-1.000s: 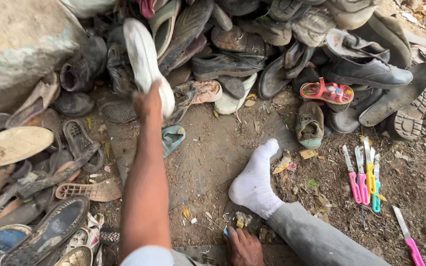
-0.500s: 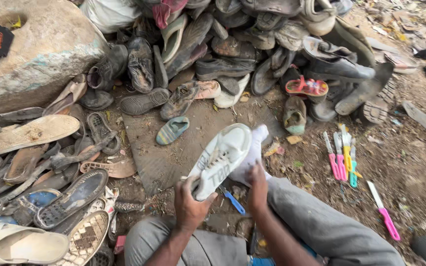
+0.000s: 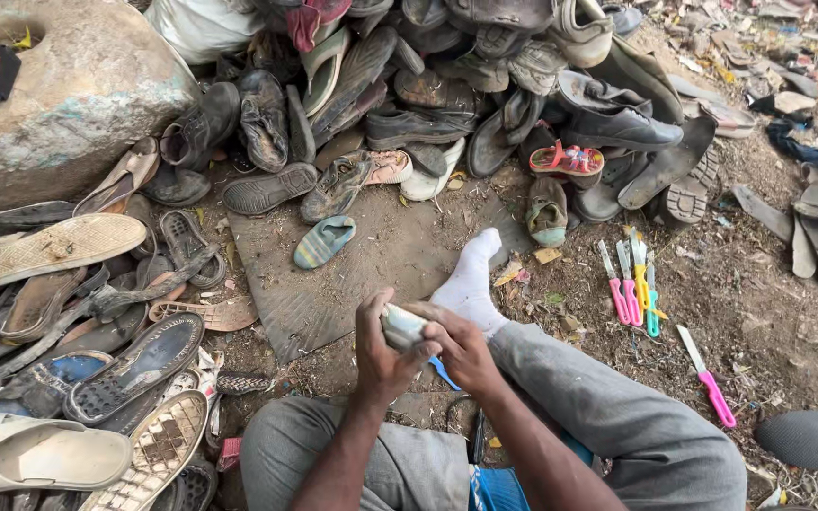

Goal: The person uses a knife to cut away the soles and inner lining of various old shoes, handling them one at a time while sitting on the ground in a pile of footwear.

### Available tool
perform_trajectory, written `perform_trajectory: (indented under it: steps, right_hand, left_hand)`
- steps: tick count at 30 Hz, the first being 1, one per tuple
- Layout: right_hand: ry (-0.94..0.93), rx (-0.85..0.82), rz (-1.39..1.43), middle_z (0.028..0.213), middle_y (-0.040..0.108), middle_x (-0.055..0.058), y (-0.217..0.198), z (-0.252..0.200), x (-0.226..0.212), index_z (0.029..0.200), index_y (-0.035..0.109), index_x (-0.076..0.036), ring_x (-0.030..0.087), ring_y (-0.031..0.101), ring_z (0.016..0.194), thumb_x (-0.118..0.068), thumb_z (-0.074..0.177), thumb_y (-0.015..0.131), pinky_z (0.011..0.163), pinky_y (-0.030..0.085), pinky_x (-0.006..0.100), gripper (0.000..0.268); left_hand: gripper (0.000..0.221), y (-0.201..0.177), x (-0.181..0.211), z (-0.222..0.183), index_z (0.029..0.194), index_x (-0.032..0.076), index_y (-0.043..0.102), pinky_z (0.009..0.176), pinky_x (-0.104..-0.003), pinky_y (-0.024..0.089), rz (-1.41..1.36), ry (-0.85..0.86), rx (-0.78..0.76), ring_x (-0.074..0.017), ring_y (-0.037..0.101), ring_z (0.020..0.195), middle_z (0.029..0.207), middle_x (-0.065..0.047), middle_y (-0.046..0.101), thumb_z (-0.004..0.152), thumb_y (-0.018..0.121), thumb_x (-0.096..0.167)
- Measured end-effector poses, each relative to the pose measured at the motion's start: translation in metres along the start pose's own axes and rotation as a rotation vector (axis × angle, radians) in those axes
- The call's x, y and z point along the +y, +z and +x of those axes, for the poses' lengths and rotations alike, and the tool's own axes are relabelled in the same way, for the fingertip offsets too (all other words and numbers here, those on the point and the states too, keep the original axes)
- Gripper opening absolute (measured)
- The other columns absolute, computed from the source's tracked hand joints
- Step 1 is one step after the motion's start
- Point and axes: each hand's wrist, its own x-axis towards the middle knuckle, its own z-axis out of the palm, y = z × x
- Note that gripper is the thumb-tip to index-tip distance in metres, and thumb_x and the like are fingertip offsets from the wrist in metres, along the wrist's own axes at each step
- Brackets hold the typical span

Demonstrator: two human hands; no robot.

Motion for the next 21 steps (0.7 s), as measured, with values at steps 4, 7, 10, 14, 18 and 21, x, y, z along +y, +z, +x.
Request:
perform_trajectory:
  steps: [4, 7, 10, 14, 18, 21]
  right_hand:
    - [0.009, -0.121, 0.171, 0.134, 0.070, 0.013, -0.008, -0.011, -0.002, 0.139, 0.063, 0.000, 0.021, 0.064, 0.124, -0.039, 0.104, 0.060, 0.109, 0.047, 0.036, 0.053]
    - [0.059, -0.133, 0.306, 0.132, 0.069, 0.013, -0.002, -0.018, 0.002, 0.140, 0.062, 0.000, 0.019, 0.064, 0.121, -0.038, 0.101, 0.062, 0.107, 0.049, 0.035, 0.054]
    - [0.099, -0.063, 0.266, 0.126, 0.072, 0.010, 0.008, -0.016, 0.001, 0.136, 0.065, 0.001, 0.017, 0.066, 0.115, -0.036, 0.102, 0.059, 0.103, 0.050, 0.032, 0.050]
    - [0.108, 0.084, 0.197, 0.115, 0.075, 0.009, 0.029, -0.025, -0.001, 0.128, 0.070, 0.002, 0.015, 0.068, 0.107, -0.034, 0.108, 0.052, 0.096, 0.054, 0.029, 0.045]
    - [0.118, 0.107, 0.291, 0.113, 0.074, 0.012, 0.033, -0.023, 0.019, 0.124, 0.070, 0.004, 0.015, 0.068, 0.105, -0.032, 0.109, 0.051, 0.096, 0.053, 0.029, 0.043]
    - [0.416, 0.410, 0.356, 0.096, 0.079, 0.022, 0.029, -0.021, 0.037, 0.098, 0.073, 0.013, 0.024, 0.073, 0.085, -0.033, 0.113, 0.052, 0.079, 0.059, 0.037, 0.052]
  left_hand:
    - [0.100, -0.008, 0.008, 0.000, 0.143, -0.004, 0.043, 0.106, -0.050, 0.048, -0.005, 0.025, -0.029, -0.0387, 0.056, 0.125, 0.135, -0.025, 0.051, 0.086, 0.065, 0.075]
    - [0.101, -0.013, 0.007, 0.000, 0.143, -0.004, 0.043, 0.108, -0.050, 0.048, 0.016, 0.079, -0.079, -0.0393, 0.055, 0.127, 0.136, -0.025, 0.052, 0.085, 0.064, 0.076]
    - [0.099, -0.015, 0.007, 0.000, 0.142, -0.004, 0.043, 0.106, -0.048, 0.049, 0.007, 0.045, -0.063, -0.0378, 0.056, 0.125, 0.135, -0.025, 0.051, 0.086, 0.063, 0.075]
    - [0.091, -0.015, 0.009, -0.003, 0.133, -0.002, 0.047, 0.099, -0.048, 0.050, 0.043, 0.019, 0.030, -0.0347, 0.058, 0.116, 0.126, -0.021, 0.053, 0.085, 0.070, 0.072]
    - [0.084, -0.014, 0.008, -0.006, 0.130, -0.001, 0.048, 0.099, -0.048, 0.050, 0.060, 0.034, 0.042, -0.0347, 0.057, 0.115, 0.125, -0.020, 0.053, 0.087, 0.075, 0.066]
    - [0.075, -0.006, 0.027, -0.018, 0.123, 0.003, 0.049, 0.096, -0.048, 0.050, 0.125, 0.151, 0.060, -0.0334, 0.057, 0.109, 0.118, -0.019, 0.052, 0.084, 0.074, 0.062]
